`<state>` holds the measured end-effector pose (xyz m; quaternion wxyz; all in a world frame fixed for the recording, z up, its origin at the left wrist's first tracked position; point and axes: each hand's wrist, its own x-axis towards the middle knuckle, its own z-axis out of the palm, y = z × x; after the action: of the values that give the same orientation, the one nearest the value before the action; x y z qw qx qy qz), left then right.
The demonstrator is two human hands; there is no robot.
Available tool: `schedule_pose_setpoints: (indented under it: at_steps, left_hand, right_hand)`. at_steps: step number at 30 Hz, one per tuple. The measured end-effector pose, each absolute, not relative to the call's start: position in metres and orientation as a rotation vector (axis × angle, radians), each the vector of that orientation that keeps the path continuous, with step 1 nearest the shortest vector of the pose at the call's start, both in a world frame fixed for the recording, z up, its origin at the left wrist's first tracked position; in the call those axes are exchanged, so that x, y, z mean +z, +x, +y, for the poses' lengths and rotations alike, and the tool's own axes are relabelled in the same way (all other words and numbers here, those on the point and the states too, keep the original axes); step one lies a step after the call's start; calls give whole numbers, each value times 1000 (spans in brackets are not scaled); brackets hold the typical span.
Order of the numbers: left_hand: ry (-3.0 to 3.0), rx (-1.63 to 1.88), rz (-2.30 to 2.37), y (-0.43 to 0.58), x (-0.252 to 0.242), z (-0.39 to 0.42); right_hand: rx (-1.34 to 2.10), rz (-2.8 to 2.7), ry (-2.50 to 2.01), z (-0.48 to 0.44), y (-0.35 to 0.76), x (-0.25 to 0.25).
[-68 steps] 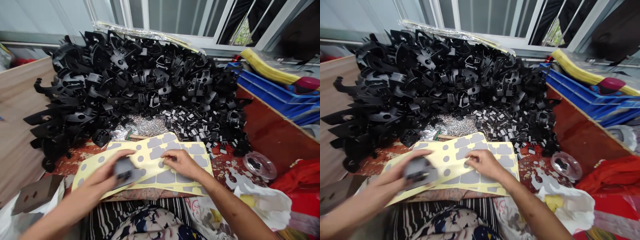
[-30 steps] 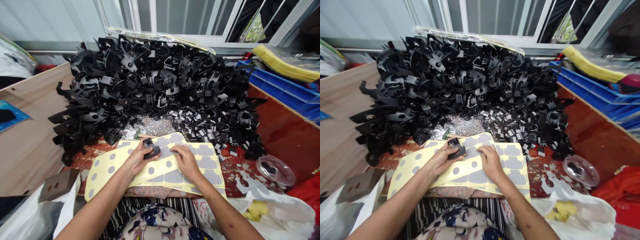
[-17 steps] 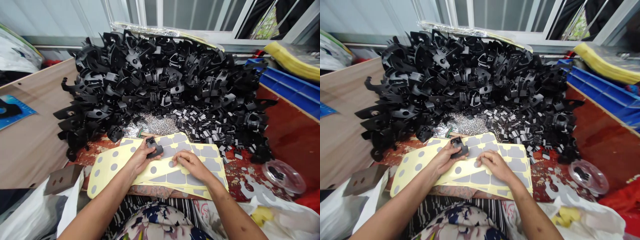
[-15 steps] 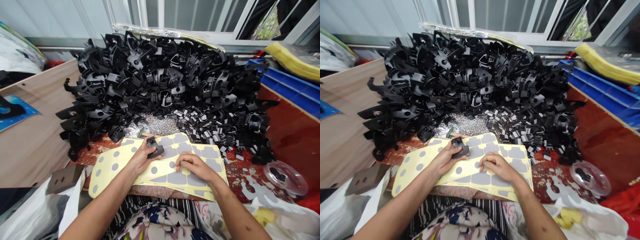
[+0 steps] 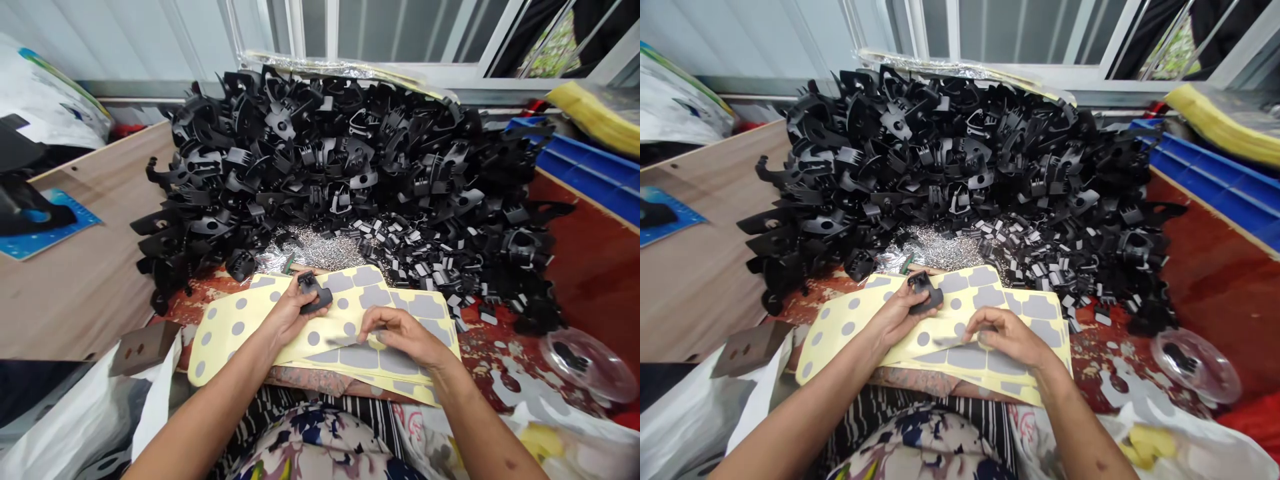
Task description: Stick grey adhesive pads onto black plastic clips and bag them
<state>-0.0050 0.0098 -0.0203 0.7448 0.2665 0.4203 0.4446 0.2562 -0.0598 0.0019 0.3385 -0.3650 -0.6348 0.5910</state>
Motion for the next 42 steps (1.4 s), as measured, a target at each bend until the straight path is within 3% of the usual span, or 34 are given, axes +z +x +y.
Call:
schedule_pose_setpoints:
  at_steps: [7, 27, 42]
  left_hand:
    - [558, 984, 811, 2, 0, -12]
    - [399, 872, 604, 16, 10, -35]
    - [667, 962, 672, 22, 5, -42]
  right_hand:
    - [894, -1341, -1204, -62, 225, -2]
    - [728, -1440, -1317, -65, 192, -13]
    - [323, -1693, -1375, -73, 180, -14]
